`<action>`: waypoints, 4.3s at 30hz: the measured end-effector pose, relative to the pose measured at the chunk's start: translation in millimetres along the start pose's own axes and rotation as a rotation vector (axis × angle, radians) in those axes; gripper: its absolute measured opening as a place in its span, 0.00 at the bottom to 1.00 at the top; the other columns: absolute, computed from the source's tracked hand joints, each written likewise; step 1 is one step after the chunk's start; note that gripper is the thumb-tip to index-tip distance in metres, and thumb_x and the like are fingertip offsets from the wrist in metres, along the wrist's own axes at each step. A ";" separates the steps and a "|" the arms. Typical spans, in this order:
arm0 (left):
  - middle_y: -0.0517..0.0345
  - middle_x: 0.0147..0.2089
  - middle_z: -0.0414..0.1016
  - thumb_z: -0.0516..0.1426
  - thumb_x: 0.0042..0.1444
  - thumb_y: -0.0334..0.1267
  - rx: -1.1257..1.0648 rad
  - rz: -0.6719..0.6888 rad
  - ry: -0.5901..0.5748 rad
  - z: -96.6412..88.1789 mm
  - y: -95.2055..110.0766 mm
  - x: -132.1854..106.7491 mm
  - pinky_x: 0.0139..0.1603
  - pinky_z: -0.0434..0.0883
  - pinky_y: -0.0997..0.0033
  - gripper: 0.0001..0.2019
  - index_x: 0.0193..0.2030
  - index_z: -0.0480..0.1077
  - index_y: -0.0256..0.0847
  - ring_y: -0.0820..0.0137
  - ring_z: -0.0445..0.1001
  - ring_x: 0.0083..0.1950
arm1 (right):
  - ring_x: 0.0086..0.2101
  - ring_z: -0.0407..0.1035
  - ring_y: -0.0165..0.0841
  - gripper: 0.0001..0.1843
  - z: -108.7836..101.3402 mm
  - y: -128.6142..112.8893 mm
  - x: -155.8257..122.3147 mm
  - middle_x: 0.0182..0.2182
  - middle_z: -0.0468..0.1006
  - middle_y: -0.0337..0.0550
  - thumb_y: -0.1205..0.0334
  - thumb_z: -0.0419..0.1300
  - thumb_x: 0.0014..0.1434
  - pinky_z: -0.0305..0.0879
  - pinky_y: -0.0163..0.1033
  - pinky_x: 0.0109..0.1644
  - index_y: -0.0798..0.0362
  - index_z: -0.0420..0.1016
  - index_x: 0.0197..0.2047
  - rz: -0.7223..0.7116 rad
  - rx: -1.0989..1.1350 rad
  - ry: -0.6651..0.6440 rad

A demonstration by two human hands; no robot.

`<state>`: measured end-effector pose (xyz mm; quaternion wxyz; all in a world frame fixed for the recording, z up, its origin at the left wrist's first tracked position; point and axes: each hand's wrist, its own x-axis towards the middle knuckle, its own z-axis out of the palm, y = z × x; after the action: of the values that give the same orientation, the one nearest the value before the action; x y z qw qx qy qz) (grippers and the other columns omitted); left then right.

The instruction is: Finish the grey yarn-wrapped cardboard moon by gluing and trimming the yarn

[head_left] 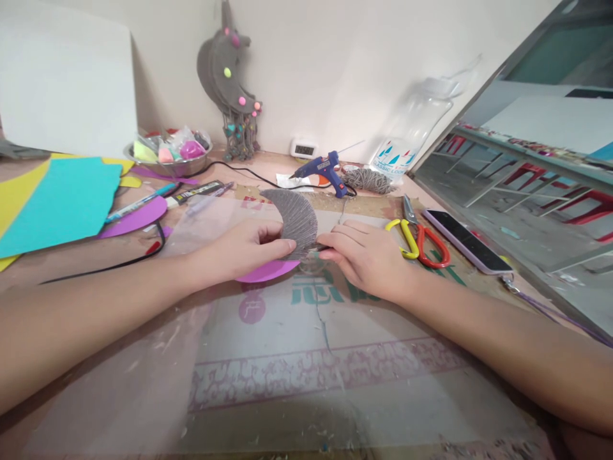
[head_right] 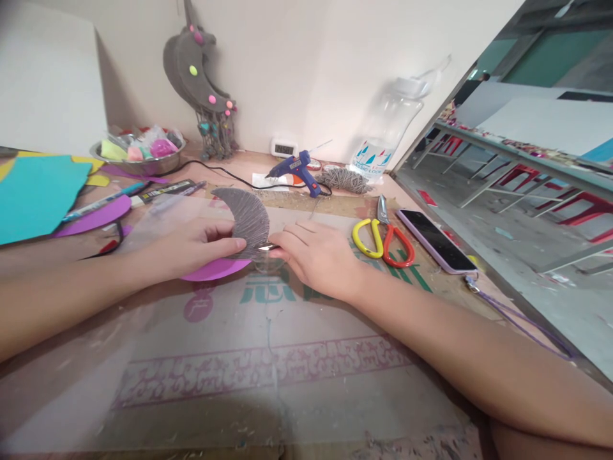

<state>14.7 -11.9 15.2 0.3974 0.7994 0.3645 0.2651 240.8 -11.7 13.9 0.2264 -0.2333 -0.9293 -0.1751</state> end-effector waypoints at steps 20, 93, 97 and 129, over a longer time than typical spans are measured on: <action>0.64 0.27 0.63 0.48 0.59 0.39 -0.005 -0.019 0.050 -3.3 2.0 -1.6 0.31 0.59 0.76 0.13 0.26 0.63 0.38 0.76 0.61 0.30 | 0.31 0.66 0.32 0.17 -2.8 -3.0 -1.6 0.30 0.74 0.45 0.54 0.50 0.63 0.59 0.37 0.35 0.59 0.71 0.42 0.190 0.166 -0.031; 0.66 0.16 0.60 0.49 0.59 0.47 -0.172 -0.176 -0.116 2.7 3.0 -10.4 0.15 0.59 0.79 0.16 0.25 0.61 0.40 0.79 0.61 0.15 | 0.22 0.50 0.23 0.09 2.2 -3.1 11.4 0.20 0.55 0.32 0.57 0.56 0.57 0.47 0.32 0.24 0.54 0.69 0.31 0.727 1.110 0.022; 0.66 0.19 0.60 0.52 0.57 0.47 -0.228 -0.192 -0.041 3.3 1.8 -8.8 0.15 0.58 0.80 0.14 0.27 0.64 0.39 0.80 0.60 0.16 | 0.21 0.50 0.23 0.09 2.9 -2.6 11.2 0.20 0.56 0.32 0.56 0.57 0.56 0.48 0.32 0.24 0.54 0.68 0.30 0.760 1.144 0.064; 0.58 0.32 0.72 0.56 0.54 0.47 -0.301 -0.202 0.137 1.4 5.5 -5.3 0.30 0.67 0.75 0.13 0.34 0.69 0.37 0.74 0.69 0.31 | 0.21 0.56 0.23 0.08 5.0 -14.7 15.2 0.20 0.63 0.33 0.60 0.58 0.55 0.53 0.29 0.24 0.55 0.67 0.27 0.628 0.783 0.007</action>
<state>14.6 -19.1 18.3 0.5113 0.6704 0.4252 0.3291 219.6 -16.4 14.2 0.3418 -0.3988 -0.8094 0.2627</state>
